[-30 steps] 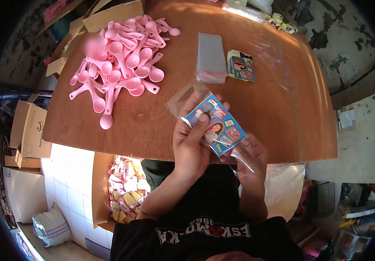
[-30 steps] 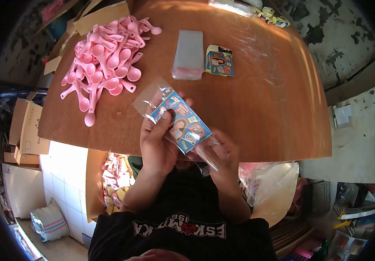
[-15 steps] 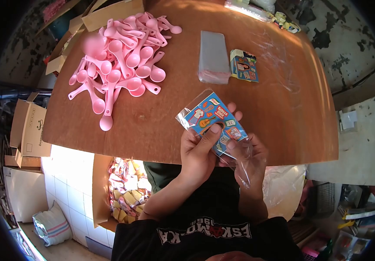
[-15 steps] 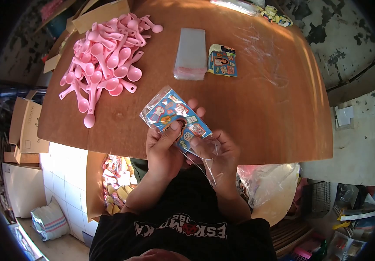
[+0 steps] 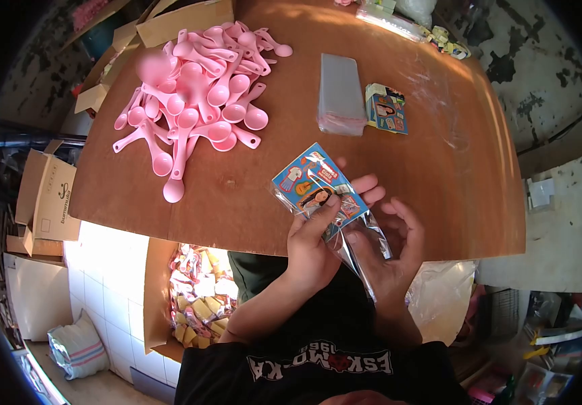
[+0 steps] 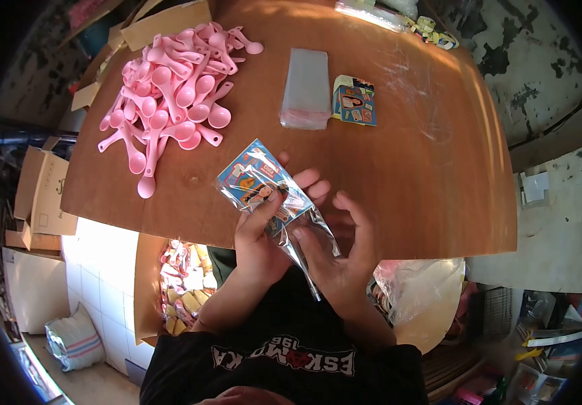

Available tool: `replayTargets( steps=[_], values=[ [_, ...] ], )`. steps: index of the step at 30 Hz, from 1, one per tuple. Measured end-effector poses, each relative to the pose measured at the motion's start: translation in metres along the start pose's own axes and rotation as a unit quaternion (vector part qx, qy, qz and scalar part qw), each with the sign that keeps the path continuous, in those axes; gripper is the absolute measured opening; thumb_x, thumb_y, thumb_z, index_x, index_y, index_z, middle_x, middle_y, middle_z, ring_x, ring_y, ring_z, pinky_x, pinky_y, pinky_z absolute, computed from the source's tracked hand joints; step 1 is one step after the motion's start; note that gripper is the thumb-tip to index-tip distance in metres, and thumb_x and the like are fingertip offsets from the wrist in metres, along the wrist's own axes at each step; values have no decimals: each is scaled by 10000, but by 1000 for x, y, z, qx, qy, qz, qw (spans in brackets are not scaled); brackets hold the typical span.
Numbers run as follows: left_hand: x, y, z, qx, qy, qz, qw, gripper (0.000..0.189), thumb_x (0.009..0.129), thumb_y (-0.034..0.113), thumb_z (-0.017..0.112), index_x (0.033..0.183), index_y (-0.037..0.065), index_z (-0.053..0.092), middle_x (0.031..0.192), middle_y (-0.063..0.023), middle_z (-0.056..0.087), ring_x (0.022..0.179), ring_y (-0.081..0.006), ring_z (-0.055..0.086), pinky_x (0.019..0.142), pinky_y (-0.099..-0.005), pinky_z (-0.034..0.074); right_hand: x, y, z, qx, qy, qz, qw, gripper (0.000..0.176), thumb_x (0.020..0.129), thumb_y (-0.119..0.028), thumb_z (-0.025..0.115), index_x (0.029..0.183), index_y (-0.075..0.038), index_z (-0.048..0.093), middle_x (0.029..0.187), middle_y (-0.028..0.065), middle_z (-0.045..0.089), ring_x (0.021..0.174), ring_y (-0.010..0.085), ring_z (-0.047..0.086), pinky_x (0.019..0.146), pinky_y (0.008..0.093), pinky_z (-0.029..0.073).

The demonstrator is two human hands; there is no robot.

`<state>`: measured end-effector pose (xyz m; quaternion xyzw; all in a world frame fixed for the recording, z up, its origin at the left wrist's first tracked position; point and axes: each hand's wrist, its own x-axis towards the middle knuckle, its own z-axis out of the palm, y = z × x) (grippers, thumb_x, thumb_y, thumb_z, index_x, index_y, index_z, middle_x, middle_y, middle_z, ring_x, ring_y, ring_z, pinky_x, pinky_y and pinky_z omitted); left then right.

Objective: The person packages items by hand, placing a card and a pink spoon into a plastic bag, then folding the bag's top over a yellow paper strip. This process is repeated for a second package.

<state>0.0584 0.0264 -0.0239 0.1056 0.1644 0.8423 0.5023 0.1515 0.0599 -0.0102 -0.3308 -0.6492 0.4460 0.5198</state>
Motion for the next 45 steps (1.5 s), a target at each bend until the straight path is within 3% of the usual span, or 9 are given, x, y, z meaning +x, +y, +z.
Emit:
replayTargets(
  steps=[1, 3, 5, 12, 18, 29, 36, 40, 45],
  values=[
    [0, 2, -3, 0, 0, 1, 1000, 522, 912, 164, 466, 1383, 61, 265, 1220, -211, 533, 1137, -337, 536, 975, -460, 432, 1, 4, -9, 0, 0, -1, 1000, 259, 735, -24, 727, 973, 12, 632, 948, 104, 632, 845, 184, 623, 741, 338, 506],
    [2, 9, -12, -74, -5, -42, 996, 494, 903, 146, 478, 1357, 57, 305, 1172, -195, 558, 1111, -335, 551, 986, -480, 426, 10, 16, -38, -176, -165, -335, 911, 268, 652, -5, 758, 903, -59, 681, 975, 81, 623, 878, 234, 622, 781, 392, 496],
    [3, 22, -15, -89, 23, -57, 994, 474, 887, 115, 490, 1330, 53, 335, 1121, -179, 577, 1086, -330, 563, 994, -493, 423, 5, 5, -53, -223, -176, -359, 889, 214, 633, 14, 731, 821, -81, 699, 895, 74, 629, 820, 267, 626, 752, 422, 505],
    [0, 43, -25, -121, 49, 8, 991, 489, 853, 67, 508, 1316, 76, 351, 1119, -166, 572, 1058, -306, 574, 984, -494, 425, 80, -40, -55, -233, -304, -352, 854, 198, 658, 42, 694, 846, -12, 659, 753, 106, 620, 669, 235, 609, 556, 309, 472],
    [-1, 37, -26, -88, 68, 13, 994, 492, 873, 55, 476, 1340, 81, 322, 1153, -184, 542, 1071, -326, 565, 961, -490, 451, 202, 15, 80, -293, -350, -385, 802, 171, 790, -109, 623, 944, -44, 658, 880, 113, 650, 848, 306, 619, 749, 360, 488],
    [-12, 40, -14, -38, 110, 2, 993, 543, 827, 81, 551, 1325, 82, 334, 1113, -162, 569, 1045, -309, 578, 961, -493, 443, 318, 114, 278, -356, -351, -155, 852, 315, 742, -160, 676, 1037, -54, 649, 990, 133, 669, 904, 241, 648, 798, 343, 498],
    [-1, 49, -22, -74, 87, 13, 993, 481, 858, 84, 510, 1316, 89, 360, 1134, -159, 553, 1059, -305, 571, 965, -485, 442, 325, 108, 234, -290, -331, -236, 866, 559, 694, -168, 663, 1237, -136, 534, 1031, 167, 646, 942, 281, 636, 795, 381, 499],
    [12, 59, -25, -122, 84, 37, 988, 355, 855, 93, 550, 1200, 87, 467, 1081, -134, 587, 1014, -278, 587, 941, -463, 461, 256, 28, 128, -161, -371, -213, 890, 388, 800, -25, 620, 1178, -40, 529, 852, 56, 623, 753, 111, 597, 648, 249, 469],
    [25, 62, -25, -178, 86, 40, 979, 196, 870, 98, 553, 1062, 70, 523, 1023, -123, 611, 985, -251, 599, 932, -441, 472, 158, -19, 3, -145, -338, -289, 884, 181, 790, 12, 627, 970, 3, 612, 852, 97, 668, 794, 171, 662, 716, 264, 510]
  ],
)
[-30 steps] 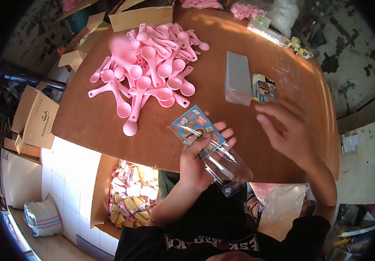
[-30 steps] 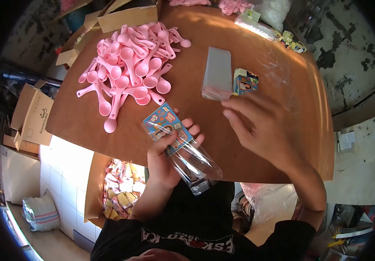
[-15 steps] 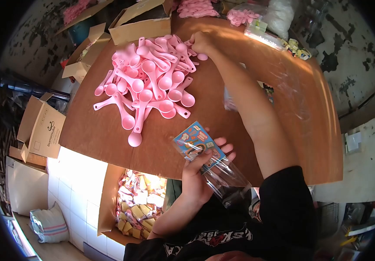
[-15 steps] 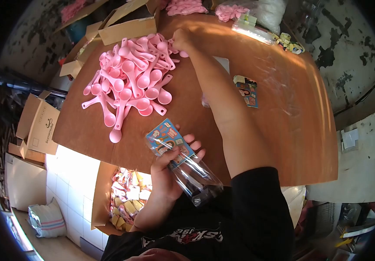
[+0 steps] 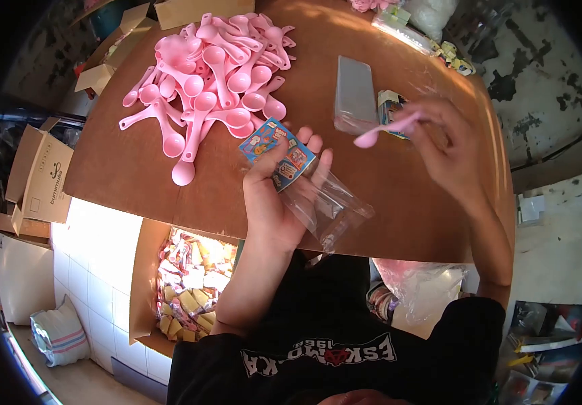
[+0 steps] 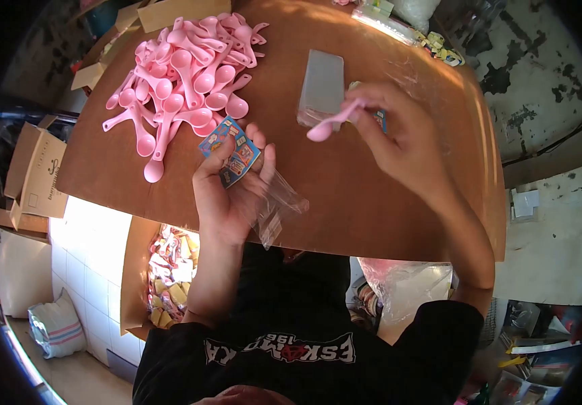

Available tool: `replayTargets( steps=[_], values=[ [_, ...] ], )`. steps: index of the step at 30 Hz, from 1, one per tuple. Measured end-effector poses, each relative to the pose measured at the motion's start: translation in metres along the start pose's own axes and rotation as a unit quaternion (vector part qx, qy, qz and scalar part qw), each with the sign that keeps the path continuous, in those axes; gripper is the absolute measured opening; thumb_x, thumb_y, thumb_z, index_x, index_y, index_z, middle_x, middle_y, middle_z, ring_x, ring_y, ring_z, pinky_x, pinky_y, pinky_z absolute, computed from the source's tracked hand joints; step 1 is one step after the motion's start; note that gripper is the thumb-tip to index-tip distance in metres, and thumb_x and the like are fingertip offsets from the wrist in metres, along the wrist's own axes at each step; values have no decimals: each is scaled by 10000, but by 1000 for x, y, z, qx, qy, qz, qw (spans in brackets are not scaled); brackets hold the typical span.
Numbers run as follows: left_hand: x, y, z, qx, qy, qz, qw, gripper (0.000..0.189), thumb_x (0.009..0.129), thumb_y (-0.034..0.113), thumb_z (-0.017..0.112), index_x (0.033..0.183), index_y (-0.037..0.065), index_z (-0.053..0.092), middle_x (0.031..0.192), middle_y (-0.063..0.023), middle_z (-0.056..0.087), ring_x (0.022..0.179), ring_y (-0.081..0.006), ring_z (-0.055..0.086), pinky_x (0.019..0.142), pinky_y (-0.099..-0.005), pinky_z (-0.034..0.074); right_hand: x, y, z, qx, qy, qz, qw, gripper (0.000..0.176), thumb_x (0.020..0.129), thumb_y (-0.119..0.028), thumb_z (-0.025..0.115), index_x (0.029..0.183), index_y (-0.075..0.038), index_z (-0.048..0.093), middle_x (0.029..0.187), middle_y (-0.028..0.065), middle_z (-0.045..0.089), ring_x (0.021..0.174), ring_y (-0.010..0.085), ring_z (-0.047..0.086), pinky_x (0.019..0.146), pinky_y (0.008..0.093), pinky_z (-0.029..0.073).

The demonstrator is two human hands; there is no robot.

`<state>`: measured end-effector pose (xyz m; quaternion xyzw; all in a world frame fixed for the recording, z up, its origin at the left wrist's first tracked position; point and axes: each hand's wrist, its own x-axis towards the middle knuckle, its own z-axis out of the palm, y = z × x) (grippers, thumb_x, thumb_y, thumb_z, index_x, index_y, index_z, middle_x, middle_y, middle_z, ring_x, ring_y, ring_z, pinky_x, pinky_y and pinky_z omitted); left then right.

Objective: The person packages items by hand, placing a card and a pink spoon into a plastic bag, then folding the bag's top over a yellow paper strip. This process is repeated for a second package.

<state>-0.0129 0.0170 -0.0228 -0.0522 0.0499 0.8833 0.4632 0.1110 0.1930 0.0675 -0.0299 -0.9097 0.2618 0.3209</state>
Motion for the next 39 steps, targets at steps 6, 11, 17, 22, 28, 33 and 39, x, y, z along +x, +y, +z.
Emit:
replayTargets(
  steps=[6, 11, 17, 22, 28, 33, 39],
  values=[
    [7, -7, 4, -16, 40, 47, 998, 168, 883, 98, 544, 1035, 37, 504, 1028, -126, 593, 989, -256, 590, 929, -438, 480, -90, -41, -26, -42, 5, -168, 985, 221, 671, -1, 725, 874, -29, 645, 847, 128, 654, 743, 276, 647, 651, 356, 541],
    [4, -18, 6, -18, 39, 32, 999, 163, 883, 101, 549, 1025, 38, 500, 1026, -132, 586, 991, -258, 586, 934, -440, 478, -110, -50, -29, -139, 23, -281, 949, 253, 677, -92, 766, 910, -150, 685, 946, 44, 602, 889, 243, 561, 700, 321, 547],
    [-19, -38, 15, 9, 9, -15, 1000, 212, 902, 145, 529, 1082, 40, 492, 1036, -135, 582, 1005, -260, 579, 930, -445, 471, -100, -40, -3, -215, 73, -303, 926, 290, 675, -88, 763, 940, -172, 679, 999, 58, 584, 922, 262, 546, 742, 348, 558],
    [-32, -57, 22, 83, 4, -54, 995, 332, 923, 270, 529, 1175, 66, 458, 1060, -134, 573, 1032, -271, 569, 927, -451, 458, -88, -45, -1, -223, 48, -324, 918, 277, 658, -39, 761, 915, -116, 691, 995, 71, 631, 892, 246, 577, 757, 341, 559],
    [-29, -54, 5, 115, -37, -50, 991, 514, 921, 419, 491, 1265, 46, 407, 1279, -157, 461, 1277, -293, 367, 1080, -433, 248, -63, -76, -36, -151, 102, -147, 972, 155, 665, 34, 699, 808, -5, 656, 894, 108, 647, 809, 256, 627, 701, 361, 533],
    [-29, -56, 9, 382, -59, 228, 894, 644, 883, 247, 527, 1418, 24, 247, 1448, -145, 272, 1383, -269, 166, 1122, -386, 83, -13, -60, -37, -105, -33, -26, 994, 127, 733, 14, 661, 859, 28, 658, 898, 134, 649, 797, 236, 635, 721, 314, 504],
    [-23, -42, 32, 617, -241, 341, 667, 463, 821, 61, 640, 1248, -31, 485, 1222, -195, 531, 1194, -276, 492, 975, -372, 386, -3, -74, -39, 11, -116, 30, 993, 104, 771, 20, 633, 869, 40, 662, 879, 127, 664, 815, 200, 642, 751, 284, 493]
  ],
)
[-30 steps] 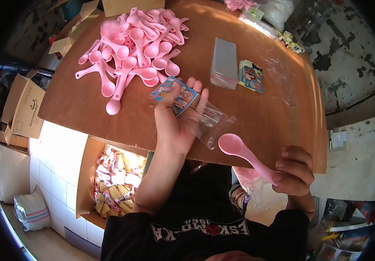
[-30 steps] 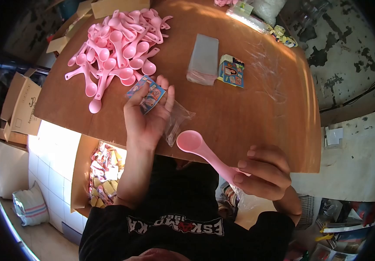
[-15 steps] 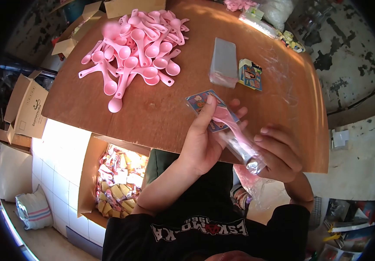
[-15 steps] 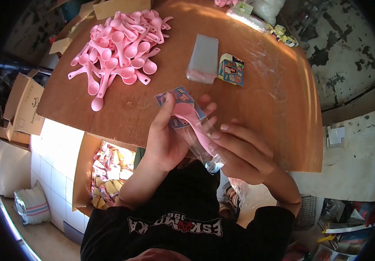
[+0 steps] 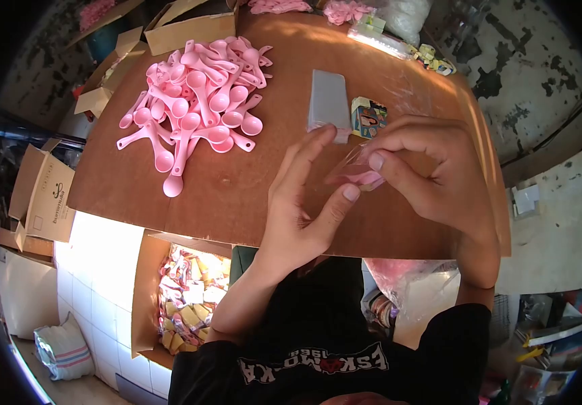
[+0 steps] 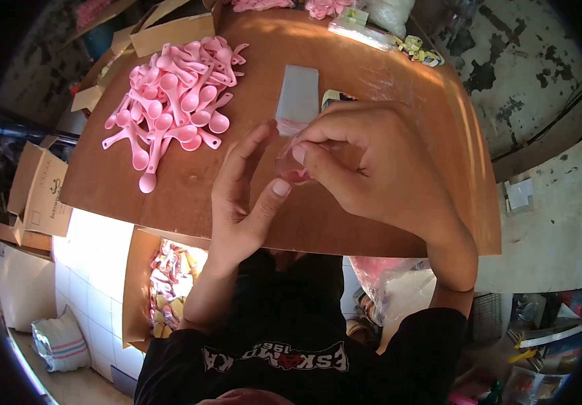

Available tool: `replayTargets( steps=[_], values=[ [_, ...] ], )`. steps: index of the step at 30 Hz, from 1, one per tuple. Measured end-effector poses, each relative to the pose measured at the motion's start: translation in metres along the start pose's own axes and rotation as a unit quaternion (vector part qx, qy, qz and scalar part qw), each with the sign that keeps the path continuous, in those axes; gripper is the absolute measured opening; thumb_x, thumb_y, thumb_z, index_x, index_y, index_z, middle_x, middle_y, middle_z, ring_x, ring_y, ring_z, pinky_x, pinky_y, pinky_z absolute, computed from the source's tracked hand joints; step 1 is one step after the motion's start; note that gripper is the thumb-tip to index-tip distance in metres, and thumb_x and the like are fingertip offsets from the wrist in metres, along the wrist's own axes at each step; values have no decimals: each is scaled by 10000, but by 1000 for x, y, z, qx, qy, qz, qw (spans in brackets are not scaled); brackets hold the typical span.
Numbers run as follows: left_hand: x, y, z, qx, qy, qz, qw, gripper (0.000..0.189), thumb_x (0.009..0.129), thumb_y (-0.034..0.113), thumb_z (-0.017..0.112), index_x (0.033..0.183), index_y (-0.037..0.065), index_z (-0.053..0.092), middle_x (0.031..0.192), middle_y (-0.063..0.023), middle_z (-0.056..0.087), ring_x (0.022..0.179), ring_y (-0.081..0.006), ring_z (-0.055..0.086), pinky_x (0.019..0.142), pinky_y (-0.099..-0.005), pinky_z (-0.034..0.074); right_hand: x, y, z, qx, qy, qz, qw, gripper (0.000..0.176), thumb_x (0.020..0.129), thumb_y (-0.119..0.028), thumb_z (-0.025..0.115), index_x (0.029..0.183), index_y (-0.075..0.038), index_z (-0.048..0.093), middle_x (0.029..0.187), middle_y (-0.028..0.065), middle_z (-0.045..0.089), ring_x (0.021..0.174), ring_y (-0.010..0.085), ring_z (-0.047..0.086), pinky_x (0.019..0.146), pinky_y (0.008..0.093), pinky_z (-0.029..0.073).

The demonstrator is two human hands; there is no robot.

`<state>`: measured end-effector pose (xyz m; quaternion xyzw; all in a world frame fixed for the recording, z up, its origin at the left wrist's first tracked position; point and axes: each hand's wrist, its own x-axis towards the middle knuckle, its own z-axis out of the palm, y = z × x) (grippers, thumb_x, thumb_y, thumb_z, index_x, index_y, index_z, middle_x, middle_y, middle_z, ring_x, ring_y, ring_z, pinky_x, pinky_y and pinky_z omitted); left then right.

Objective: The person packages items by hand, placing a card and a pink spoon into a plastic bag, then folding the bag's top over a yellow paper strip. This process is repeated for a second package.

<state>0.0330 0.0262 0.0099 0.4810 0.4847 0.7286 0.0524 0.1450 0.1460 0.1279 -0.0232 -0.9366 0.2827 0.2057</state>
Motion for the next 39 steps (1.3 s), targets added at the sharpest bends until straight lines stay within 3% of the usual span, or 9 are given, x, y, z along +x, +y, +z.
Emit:
replayTargets(
  steps=[4, 9, 19, 26, 31, 33, 37, 38, 39],
  values=[
    [-3, 10, 7, -108, 11, -91, 990, 232, 886, 48, 571, 1096, -47, 600, 920, -128, 678, 860, -162, 659, 757, -269, 514, -4, 2, 10, 112, 12, 48, 992, 81, 790, -47, 624, 820, 17, 663, 762, 130, 656, 723, 170, 647, 649, 271, 503],
    [-7, 19, 4, -95, 8, -156, 983, 223, 904, 47, 537, 1094, -48, 602, 915, -152, 677, 790, -122, 665, 648, -234, 531, -9, 6, 18, -24, 77, -25, 996, 101, 739, -37, 678, 836, -8, 668, 828, 85, 637, 740, 191, 628, 667, 277, 499],
    [-13, 30, -2, 135, -97, -139, 976, 245, 817, -19, 555, 1058, 1, 592, 735, -157, 634, 597, -231, 662, 508, -305, 500, -19, 16, 25, -177, 61, -128, 974, 154, 625, 4, 705, 769, -12, 655, 793, 44, 600, 698, 209, 587, 587, 308, 477],
    [-10, 23, -10, 172, -192, -40, 965, 322, 746, -74, 549, 1049, 21, 599, 765, -141, 638, 605, -292, 636, 537, -334, 496, -22, 15, 25, -170, 38, -67, 983, 107, 591, 67, 598, 663, -2, 563, 729, 59, 564, 654, 200, 568, 555, 294, 454],
    [-13, 22, -10, 28, -143, -45, 988, 285, 805, -64, 551, 1076, 4, 604, 860, -141, 682, 666, -216, 679, 578, -297, 516, -23, 29, 12, 134, 157, -5, 978, 114, 625, 59, 529, 694, -31, 541, 779, 72, 537, 702, 176, 537, 612, 261, 420],
    [-17, 25, -8, -31, -6, -87, 996, 238, 890, 24, 536, 1116, -37, 577, 813, -114, 663, 727, -150, 640, 649, -257, 487, -19, 48, -17, 263, 178, 20, 948, 23, 726, -51, 557, 716, -30, 560, 763, 65, 576, 694, 148, 544, 645, 274, 438],
    [-17, 10, -6, -82, 47, -52, 994, 317, 899, 4, 534, 1208, -50, 491, 911, -136, 677, 759, -125, 652, 681, -227, 513, -11, 150, -71, 611, 40, -102, 784, 137, 803, -152, 566, 886, -60, 624, 914, 60, 616, 815, 190, 583, 728, 339, 473],
    [-16, 16, -2, -99, 64, -107, 987, 320, 900, 6, 539, 1207, -55, 477, 850, -109, 672, 765, -126, 651, 707, -220, 504, -10, 181, -70, 426, 82, 137, 890, 188, 795, -168, 583, 941, -62, 636, 991, 78, 620, 879, 206, 596, 763, 344, 476],
    [-17, 18, 2, -106, 63, -107, 987, 320, 900, 6, 539, 1207, -55, 477, 850, -109, 672, 765, -126, 651, 707, -220, 504, -16, 211, -65, 198, 118, 361, 904, 246, 788, -185, 600, 996, -63, 649, 1067, 95, 625, 943, 222, 610, 798, 350, 478]
  ],
)
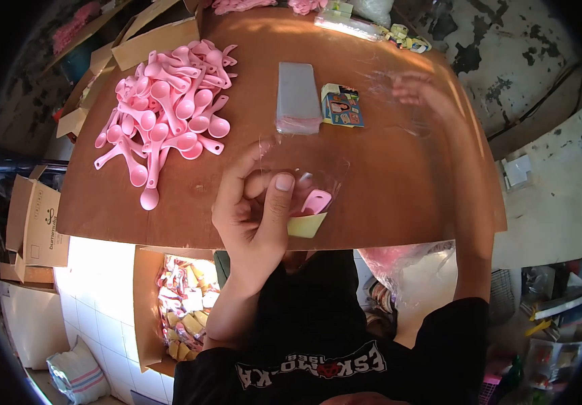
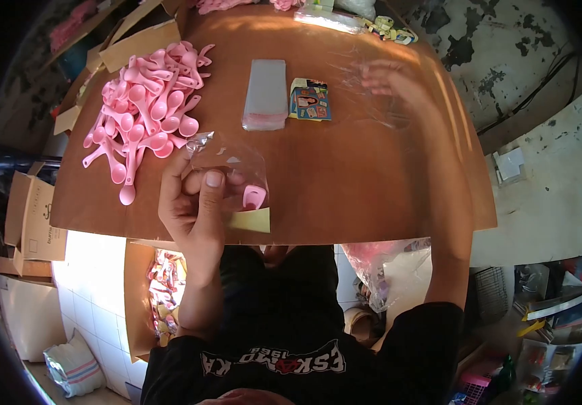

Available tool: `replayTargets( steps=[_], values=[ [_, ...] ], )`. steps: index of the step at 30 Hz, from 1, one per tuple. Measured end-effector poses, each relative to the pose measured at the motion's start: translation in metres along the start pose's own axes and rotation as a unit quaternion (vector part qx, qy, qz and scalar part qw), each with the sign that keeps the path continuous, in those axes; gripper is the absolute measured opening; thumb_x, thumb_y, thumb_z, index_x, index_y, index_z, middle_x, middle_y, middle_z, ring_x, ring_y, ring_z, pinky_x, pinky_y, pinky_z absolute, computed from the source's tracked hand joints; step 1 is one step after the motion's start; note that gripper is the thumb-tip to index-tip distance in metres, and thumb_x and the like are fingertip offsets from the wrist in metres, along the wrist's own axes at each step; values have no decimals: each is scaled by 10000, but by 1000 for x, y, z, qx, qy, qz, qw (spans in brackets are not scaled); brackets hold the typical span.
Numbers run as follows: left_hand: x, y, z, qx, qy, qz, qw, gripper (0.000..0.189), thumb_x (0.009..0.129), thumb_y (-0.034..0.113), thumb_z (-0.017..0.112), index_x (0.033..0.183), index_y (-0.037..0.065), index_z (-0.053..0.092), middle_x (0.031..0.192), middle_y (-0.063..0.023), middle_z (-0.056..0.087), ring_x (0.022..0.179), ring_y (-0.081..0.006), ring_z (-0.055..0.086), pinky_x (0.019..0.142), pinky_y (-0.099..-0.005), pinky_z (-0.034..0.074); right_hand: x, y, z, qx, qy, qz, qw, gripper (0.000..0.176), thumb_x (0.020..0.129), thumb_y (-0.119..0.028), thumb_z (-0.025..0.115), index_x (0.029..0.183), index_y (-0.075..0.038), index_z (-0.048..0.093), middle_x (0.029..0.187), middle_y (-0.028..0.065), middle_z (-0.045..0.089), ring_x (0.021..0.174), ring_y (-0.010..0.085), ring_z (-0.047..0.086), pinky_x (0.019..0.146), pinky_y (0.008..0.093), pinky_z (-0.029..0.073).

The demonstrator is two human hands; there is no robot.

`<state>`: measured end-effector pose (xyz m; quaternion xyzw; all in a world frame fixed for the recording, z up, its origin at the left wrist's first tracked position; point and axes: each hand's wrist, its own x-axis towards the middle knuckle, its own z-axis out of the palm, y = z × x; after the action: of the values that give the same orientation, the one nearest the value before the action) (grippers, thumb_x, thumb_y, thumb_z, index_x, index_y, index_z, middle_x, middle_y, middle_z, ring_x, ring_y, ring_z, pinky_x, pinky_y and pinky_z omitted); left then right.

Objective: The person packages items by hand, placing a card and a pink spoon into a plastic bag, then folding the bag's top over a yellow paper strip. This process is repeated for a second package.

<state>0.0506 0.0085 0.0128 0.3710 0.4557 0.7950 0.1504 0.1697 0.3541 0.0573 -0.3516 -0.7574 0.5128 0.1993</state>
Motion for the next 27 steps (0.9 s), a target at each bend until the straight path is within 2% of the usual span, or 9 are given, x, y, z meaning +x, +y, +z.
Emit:
replayTargets(
  steps=[1, 2, 5, 9, 11, 17, 22, 24, 27],
  values=[
    [1, 1, 4, -17, 15, -22, 1000, 298, 901, 10, 540, 1186, -56, 484, 834, -101, 668, 765, -121, 647, 706, -222, 503, 16, 46, -10, -307, 113, 10, 945, 300, 775, -192, 619, 1043, -59, 640, 1097, 117, 620, 975, 213, 611, 821, 348, 478],
    [5, 2, 6, -32, 32, -39, 998, 276, 903, 14, 541, 1165, -57, 491, 818, -93, 665, 764, -115, 642, 706, -224, 501, 29, 73, -19, -579, 215, 16, 787, 358, 762, -199, 638, 1090, -54, 632, 1127, 138, 615, 1007, 204, 613, 844, 347, 478],
    [9, -6, 1, -37, 12, -2, 999, 212, 908, 16, 537, 1107, -49, 507, 865, -101, 656, 812, -112, 626, 748, -238, 499, 6, 64, -3, -335, 312, -154, 876, 383, 739, -191, 672, 1089, -43, 624, 1087, 155, 622, 995, 204, 613, 857, 360, 471],
    [15, -12, 8, -127, -15, 4, 992, 155, 906, 17, 543, 1048, -45, 532, 998, -114, 607, 903, -130, 612, 787, -247, 495, -76, -13, 67, -57, -29, -247, 967, 432, 749, -266, 733, 1089, -23, 625, 1088, 124, 634, 1031, 199, 591, 893, 329, 446],
    [21, -12, 14, -90, -18, 20, 996, 140, 903, 19, 550, 1028, -42, 543, 1025, -110, 585, 926, -135, 606, 790, -246, 493, -106, -40, 86, -121, -167, -353, 913, 435, 777, -252, 735, 1111, -2, 610, 1086, 105, 636, 1040, 174, 577, 905, 307, 439],
    [21, -25, 11, -60, -29, 7, 998, 129, 907, 42, 529, 1021, -6, 567, 1119, -126, 557, 973, -164, 593, 791, -272, 521, -127, -55, 121, 68, -187, -261, 945, 512, 764, -262, 756, 1147, 24, 572, 1107, 107, 617, 1033, 179, 576, 904, 319, 442],
    [21, -16, -1, -80, 20, 0, 997, 135, 914, 63, 517, 1023, -6, 558, 1120, -137, 549, 930, -168, 617, 662, -268, 577, -66, -41, 26, 196, -358, -283, 868, 513, 817, -300, 692, 1165, 47, 544, 1098, 121, 598, 1037, 216, 568, 922, 391, 434],
    [19, -13, -1, -101, 21, -36, 994, 142, 910, 66, 523, 1026, -7, 560, 1120, -140, 549, 927, -175, 619, 654, -275, 580, -5, -3, -6, -53, -93, -60, 993, 571, 809, -349, 686, 1239, -14, 517, 1146, 133, 599, 1026, 233, 590, 921, 343, 438],
    [19, -20, -4, -70, 12, -7, 997, 148, 912, 78, 527, 1032, -5, 556, 1109, -131, 553, 906, -174, 623, 681, -277, 568, 6, 59, -24, -194, 24, -53, 979, 553, 790, -315, 700, 1250, -63, 525, 1158, 143, 594, 1027, 248, 592, 910, 337, 447]
  ],
)
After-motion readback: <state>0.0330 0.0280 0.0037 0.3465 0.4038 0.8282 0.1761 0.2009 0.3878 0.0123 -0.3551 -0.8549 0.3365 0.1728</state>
